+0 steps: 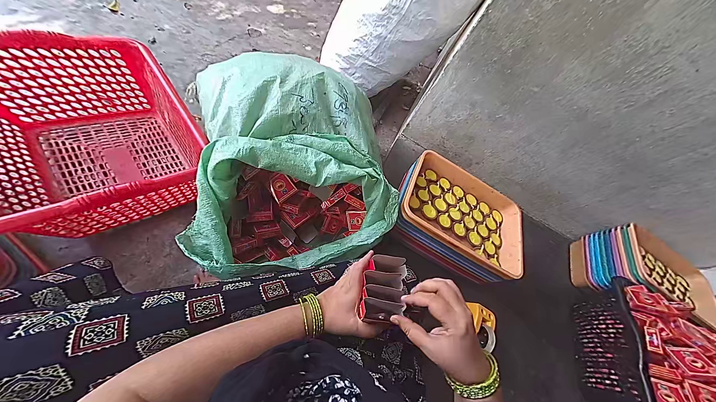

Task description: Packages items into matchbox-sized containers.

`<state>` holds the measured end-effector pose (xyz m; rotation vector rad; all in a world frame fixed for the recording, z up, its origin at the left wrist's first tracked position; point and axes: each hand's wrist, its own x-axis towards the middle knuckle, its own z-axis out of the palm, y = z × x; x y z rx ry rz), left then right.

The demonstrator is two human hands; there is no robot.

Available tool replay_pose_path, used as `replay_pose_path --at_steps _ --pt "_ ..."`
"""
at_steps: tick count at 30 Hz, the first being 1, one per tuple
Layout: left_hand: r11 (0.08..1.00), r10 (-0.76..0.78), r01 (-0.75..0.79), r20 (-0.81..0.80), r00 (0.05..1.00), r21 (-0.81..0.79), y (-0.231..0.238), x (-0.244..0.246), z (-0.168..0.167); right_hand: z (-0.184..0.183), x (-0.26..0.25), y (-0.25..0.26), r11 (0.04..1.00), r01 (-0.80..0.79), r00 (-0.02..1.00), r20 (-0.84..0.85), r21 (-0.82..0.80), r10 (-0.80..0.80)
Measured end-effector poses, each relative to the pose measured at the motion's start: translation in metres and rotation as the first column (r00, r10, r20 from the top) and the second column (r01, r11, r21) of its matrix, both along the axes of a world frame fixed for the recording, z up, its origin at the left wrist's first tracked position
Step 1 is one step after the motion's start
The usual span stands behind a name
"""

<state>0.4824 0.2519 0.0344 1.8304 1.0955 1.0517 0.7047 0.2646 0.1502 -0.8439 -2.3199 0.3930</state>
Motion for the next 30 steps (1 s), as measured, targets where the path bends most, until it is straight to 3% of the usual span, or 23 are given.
replay_pose_path --at_steps 2,5,7,15,22,27,30 --pt "1.000 -0.013 0.014 -0.015 1.000 0.026 -0.001 0.000 0.001 -0.002 0.004 0.009 0.986 0.027 0.999 0.051 -0.165 -0.019" --pt "0.998 -0.056 0.059 -0.076 0.996 0.027 -0.004 -0.001 0.009 -0.015 0.007 0.024 0.896 -0.053 0.996 0.047 -0.440 0.082" --pt "0.994 -0.074 0.081 -0.094 0.993 0.078 -0.006 0.000 0.009 -0.021 0.005 0.028 0.847 -0.093 0.991 0.037 -0.524 0.132" --pt "0.983 -0.111 0.123 -0.095 0.989 0.137 -0.005 0.010 0.012 -0.031 0.009 0.015 0.859 -0.006 1.000 -0.009 -0.512 0.002" --pt "0.976 -0.186 0.186 -0.011 0.983 0.116 -0.003 0.029 0.032 -0.050 0.047 0.013 0.899 -0.120 0.953 -0.304 -0.422 -0.016" --pt "0.962 -0.273 0.269 0.093 0.957 0.051 0.007 0.058 0.035 -0.067 0.111 0.015 0.796 -0.081 0.840 -0.471 -0.599 -0.269" --pt "0.963 -0.266 0.267 0.054 0.962 -0.015 0.012 0.063 0.030 -0.068 0.156 0.028 0.786 0.116 0.792 -0.421 -0.607 -0.442"
